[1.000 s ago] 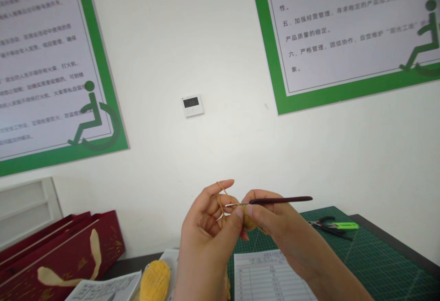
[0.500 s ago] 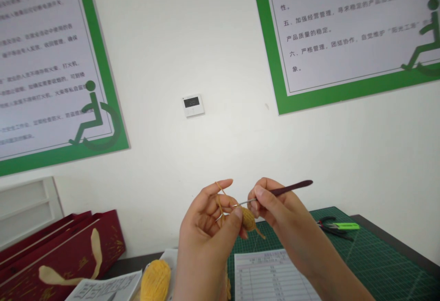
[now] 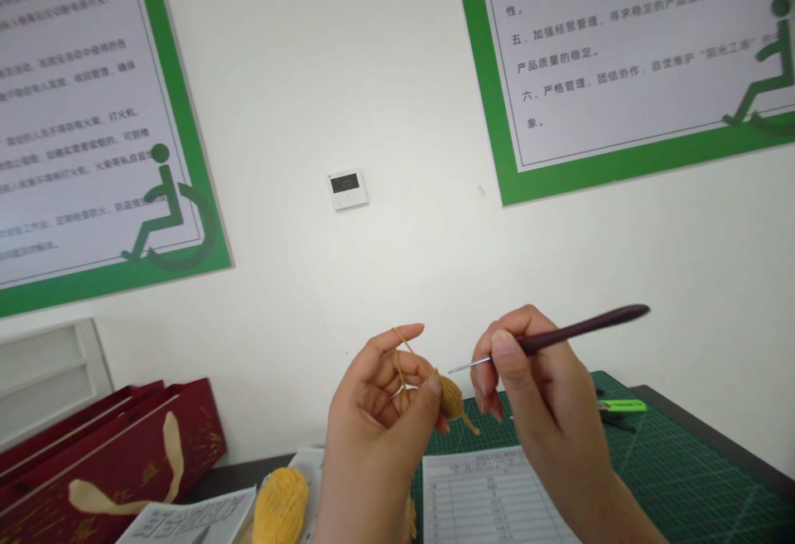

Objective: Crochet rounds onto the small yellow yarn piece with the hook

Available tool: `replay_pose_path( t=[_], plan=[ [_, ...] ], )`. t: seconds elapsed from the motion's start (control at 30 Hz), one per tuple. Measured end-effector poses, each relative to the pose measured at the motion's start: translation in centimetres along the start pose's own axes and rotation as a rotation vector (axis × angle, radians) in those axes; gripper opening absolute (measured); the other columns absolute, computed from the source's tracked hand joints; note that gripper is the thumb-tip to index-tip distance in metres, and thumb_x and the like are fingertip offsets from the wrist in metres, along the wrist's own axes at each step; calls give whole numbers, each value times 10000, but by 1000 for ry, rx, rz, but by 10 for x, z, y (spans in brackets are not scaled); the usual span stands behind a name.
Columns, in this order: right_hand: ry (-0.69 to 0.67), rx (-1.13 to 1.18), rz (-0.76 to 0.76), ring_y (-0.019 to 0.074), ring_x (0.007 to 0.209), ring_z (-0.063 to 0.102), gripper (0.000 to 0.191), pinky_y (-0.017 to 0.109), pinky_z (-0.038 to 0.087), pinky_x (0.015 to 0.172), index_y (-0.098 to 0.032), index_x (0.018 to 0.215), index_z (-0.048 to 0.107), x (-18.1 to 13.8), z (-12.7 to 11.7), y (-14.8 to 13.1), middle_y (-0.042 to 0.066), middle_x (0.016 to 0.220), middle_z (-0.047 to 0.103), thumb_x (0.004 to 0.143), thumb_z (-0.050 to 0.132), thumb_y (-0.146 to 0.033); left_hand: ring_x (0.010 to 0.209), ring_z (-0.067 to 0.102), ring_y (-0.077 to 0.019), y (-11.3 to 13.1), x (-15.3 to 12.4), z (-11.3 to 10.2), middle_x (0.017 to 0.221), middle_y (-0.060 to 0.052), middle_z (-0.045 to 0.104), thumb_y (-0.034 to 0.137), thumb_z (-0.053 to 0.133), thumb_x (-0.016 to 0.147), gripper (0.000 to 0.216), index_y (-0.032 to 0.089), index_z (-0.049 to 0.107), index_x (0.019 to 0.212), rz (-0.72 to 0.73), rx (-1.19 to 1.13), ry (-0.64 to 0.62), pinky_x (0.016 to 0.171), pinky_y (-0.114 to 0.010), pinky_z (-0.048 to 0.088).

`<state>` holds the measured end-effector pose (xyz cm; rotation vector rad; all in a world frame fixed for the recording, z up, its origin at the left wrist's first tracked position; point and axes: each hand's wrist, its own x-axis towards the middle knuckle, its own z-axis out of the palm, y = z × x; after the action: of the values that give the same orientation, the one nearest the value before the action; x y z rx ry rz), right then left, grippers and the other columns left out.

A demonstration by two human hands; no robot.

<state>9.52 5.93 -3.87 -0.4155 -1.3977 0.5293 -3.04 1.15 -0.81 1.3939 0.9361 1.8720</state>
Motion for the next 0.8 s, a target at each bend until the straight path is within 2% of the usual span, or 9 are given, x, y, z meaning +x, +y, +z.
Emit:
replay_pose_path(
  t=[0.03,0.1,0.17,0.47,0.67,0.8],
  plan=[
    [4,143,79,105,444,524,289,221,413,422,-251,842,482,1,3,-1,-74,555,523,1069,408,-414,536,606,-116,0,0,0,704,34,639,135,783,787,322,164,697,1096,0,0,0,526,-231,476],
    [-4,320,137,107,441,560,313,205,438,405,-250,825,463,4,8,-1,-86,523,501,1060,431,-453,540,605,-115,0,-1,1,703,33,640,137,785,788,331,164,694,1105,-1,-3,1,528,-231,477],
    [-11,388,152,107,448,587,310,196,459,409,-244,825,467,5,11,-1,-88,508,506,1049,468,-459,541,605,-118,0,-1,1,701,34,641,141,789,787,348,166,686,1118,0,-10,-3,525,-232,474],
    [-26,395,160,98,430,592,321,207,478,431,-235,814,464,4,6,1,-75,513,568,1053,472,-449,544,591,-126,-3,2,2,712,25,669,125,788,783,588,126,559,1325,0,-16,-36,512,-240,489],
    [-13,445,172,85,436,602,317,172,457,419,-226,805,480,3,6,5,-71,526,573,1050,496,-426,506,520,-90,-6,2,4,685,34,677,80,797,767,775,147,442,1452,6,-67,-30,459,-181,398],
    [-6,467,181,85,424,576,319,177,455,414,-226,802,487,3,6,6,-68,522,569,1042,508,-435,528,523,-76,-7,2,4,697,34,687,46,784,778,775,175,437,1459,11,-111,-36,485,-164,382]
  ],
)
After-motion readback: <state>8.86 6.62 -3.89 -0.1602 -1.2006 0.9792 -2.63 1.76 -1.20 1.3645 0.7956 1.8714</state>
